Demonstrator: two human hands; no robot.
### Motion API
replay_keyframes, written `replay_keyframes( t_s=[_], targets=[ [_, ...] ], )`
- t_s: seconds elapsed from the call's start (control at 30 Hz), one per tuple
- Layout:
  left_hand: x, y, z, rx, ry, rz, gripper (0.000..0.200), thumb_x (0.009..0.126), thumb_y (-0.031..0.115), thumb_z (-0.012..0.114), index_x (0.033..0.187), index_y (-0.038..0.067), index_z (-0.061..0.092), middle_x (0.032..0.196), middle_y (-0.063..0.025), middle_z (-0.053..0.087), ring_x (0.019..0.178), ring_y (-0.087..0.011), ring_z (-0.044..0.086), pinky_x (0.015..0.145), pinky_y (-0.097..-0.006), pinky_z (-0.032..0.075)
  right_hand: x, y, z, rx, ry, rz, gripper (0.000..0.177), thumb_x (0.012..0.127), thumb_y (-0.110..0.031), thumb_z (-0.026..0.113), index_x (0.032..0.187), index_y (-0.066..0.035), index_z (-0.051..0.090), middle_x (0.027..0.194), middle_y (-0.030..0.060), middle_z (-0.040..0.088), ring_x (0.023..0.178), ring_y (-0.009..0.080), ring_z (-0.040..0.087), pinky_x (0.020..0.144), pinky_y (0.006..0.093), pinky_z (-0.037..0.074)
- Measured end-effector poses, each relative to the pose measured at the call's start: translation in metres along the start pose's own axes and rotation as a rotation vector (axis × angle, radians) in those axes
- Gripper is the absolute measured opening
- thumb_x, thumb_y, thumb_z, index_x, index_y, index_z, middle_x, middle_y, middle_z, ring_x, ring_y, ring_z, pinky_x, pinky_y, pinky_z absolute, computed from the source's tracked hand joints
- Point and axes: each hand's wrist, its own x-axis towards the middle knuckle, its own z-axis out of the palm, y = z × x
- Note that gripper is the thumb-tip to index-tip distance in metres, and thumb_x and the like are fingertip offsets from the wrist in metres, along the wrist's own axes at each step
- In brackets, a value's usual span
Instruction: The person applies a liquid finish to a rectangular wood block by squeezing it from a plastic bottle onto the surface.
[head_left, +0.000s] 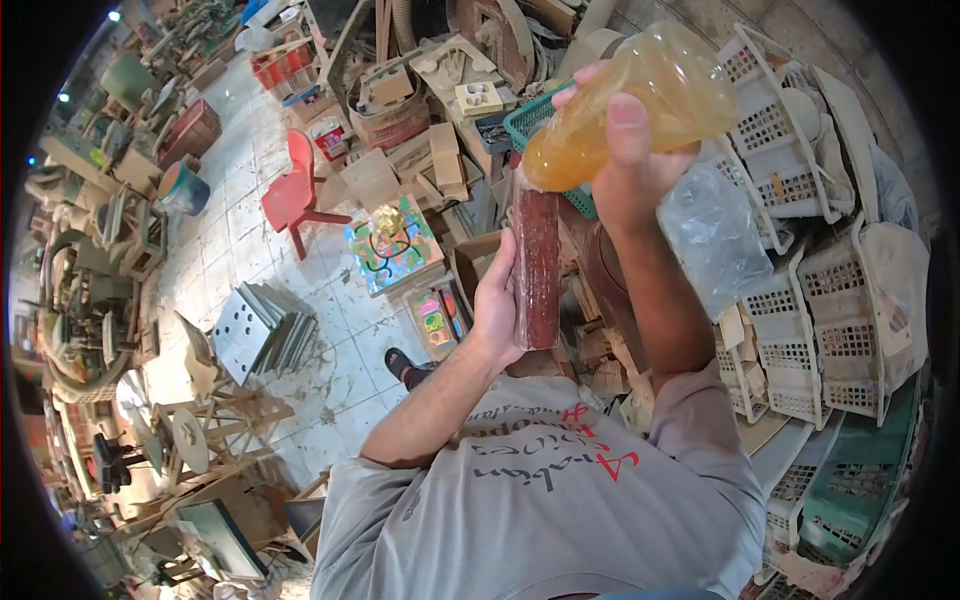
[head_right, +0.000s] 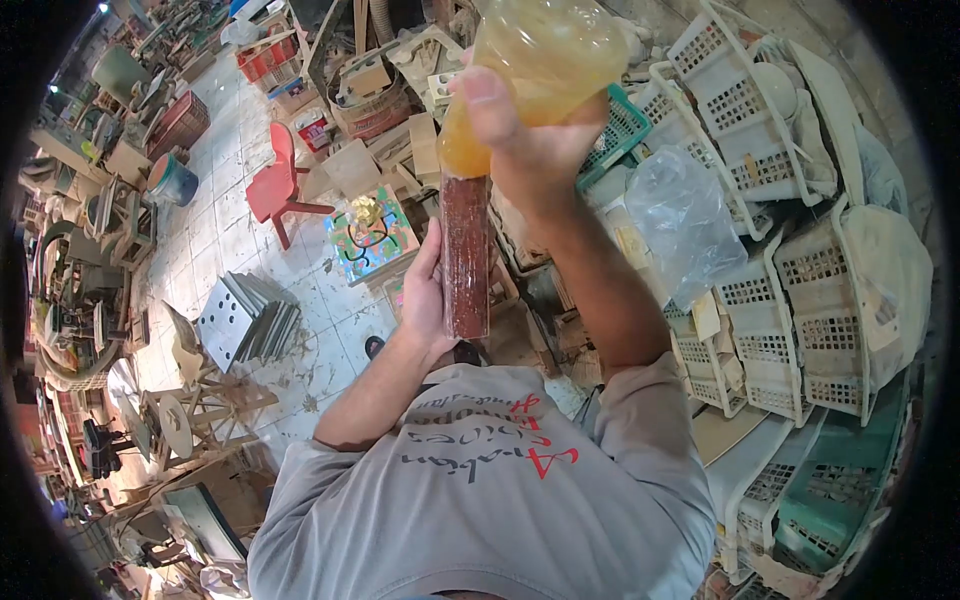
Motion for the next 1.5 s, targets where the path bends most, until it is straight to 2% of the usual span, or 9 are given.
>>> replay_keyframes(
  t_s=[0.23,0.4,0.67,0.87,1.03,1.1,1.2,1.4,1.5],
  targets=[
    [-0.008,0.007,0.005,0.005,0.1,0.056,0.044,0.091,0.047,0.035,0.101,0.009,0.055,0.079,-0.0029,0.058,0.069,-0.0138,0.056,0.06,-0.0273,0.046,0.014,-0.002,-0.016,-0.013,0.064,-0.021,0.035,0.078,-0.022,0.061,0.1,0.004,0.05,0.079,0.0169,0.058,0.06,0.0245,0.061,0.058,0.0353,0.052],
    [-0.004,0.009,-0.001,-0.027,-0.043,0.075,0.041,0.093,0.041,0.033,0.108,0.008,0.051,0.087,-0.0067,0.058,0.072,-0.0168,0.058,0.065,-0.031,0.049,-0.001,-0.009,-0.004,-0.049,0.055,0.078,0.041,0.08,-0.026,0.059,0.105,0.004,0.047,0.081,0.0167,0.057,0.063,0.0244,0.06,0.059,0.0351,0.052],
    [0.002,0.024,-0.007,-0.109,0.062,0.156,0.041,0.093,0.041,0.034,0.113,0.01,0.05,0.096,-0.0033,0.06,0.082,-0.0155,0.058,0.07,-0.0293,0.049,-0.054,-0.042,-0.009,0.098,-0.207,0.268,0.065,0.078,-0.037,0.058,0.122,0.003,0.032,0.087,0.0184,0.055,0.066,0.0251,0.058,0.06,0.0352,0.051],
    [0.004,0.015,-0.008,-0.075,-0.079,0.13,0.038,0.094,0.038,0.033,0.111,0.008,0.05,0.095,-0.0065,0.06,0.079,-0.0179,0.058,0.066,-0.0325,0.05,-0.025,-0.027,-0.01,0.046,-0.059,0.25,0.052,0.082,-0.028,0.054,0.12,0.002,0.036,0.088,0.0166,0.056,0.07,0.025,0.06,0.062,0.0354,0.051],
    [0.002,0.028,0.02,-0.094,0.17,0.183,0.041,0.092,0.043,0.036,0.11,0.01,0.051,0.091,-0.0035,0.059,0.078,-0.0142,0.058,0.07,-0.0294,0.049,-0.063,-0.041,-0.01,0.04,-0.29,0.219,0.064,0.079,-0.035,0.058,0.124,0.001,0.029,0.091,0.0161,0.054,0.074,0.0239,0.058,0.062,0.0355,0.05],
    [0.008,0.031,-0.007,-0.052,0.1,0.216,0.041,0.092,0.043,0.035,0.111,0.009,0.051,0.092,-0.0038,0.059,0.08,-0.0141,0.058,0.071,-0.0293,0.049,-0.068,-0.047,-0.01,0.037,-0.43,0.184,0.068,0.078,-0.037,0.059,0.125,0.0,0.027,0.091,0.0162,0.054,0.075,0.0238,0.058,0.062,0.0361,0.051],
    [0.008,0.031,-0.004,-0.017,0.043,0.238,0.042,0.092,0.043,0.035,0.111,0.009,0.051,0.094,-0.0041,0.059,0.083,-0.0142,0.058,0.071,-0.0293,0.048,-0.059,-0.062,-0.007,0.097,-0.305,0.351,0.074,0.077,-0.046,0.058,0.126,-0.003,0.025,0.09,0.0163,0.054,0.074,0.0249,0.058,0.062,0.0379,0.051],
    [0.009,0.016,-0.006,0.026,-0.019,0.121,0.039,0.094,0.039,0.032,0.11,0.01,0.051,0.089,-0.0055,0.061,0.072,-0.0166,0.06,0.062,-0.0297,0.05,-0.025,-0.025,-0.007,0.023,-0.095,0.208,0.064,0.081,-0.037,0.054,0.126,0.002,0.029,0.091,0.0182,0.056,0.071,0.0267,0.059,0.063,0.0379,0.051],
    [0.009,0.02,0.012,-0.013,0.041,0.166,0.042,0.093,0.042,0.033,0.113,0.01,0.05,0.094,-0.0049,0.059,0.08,-0.0159,0.058,0.07,-0.0311,0.049,-0.036,-0.022,-0.001,-0.015,-0.105,0.214,0.067,0.08,-0.036,0.056,0.127,0.002,0.027,0.089,0.0179,0.056,0.071,0.0263,0.059,0.063,0.0368,0.052]
  ],
)
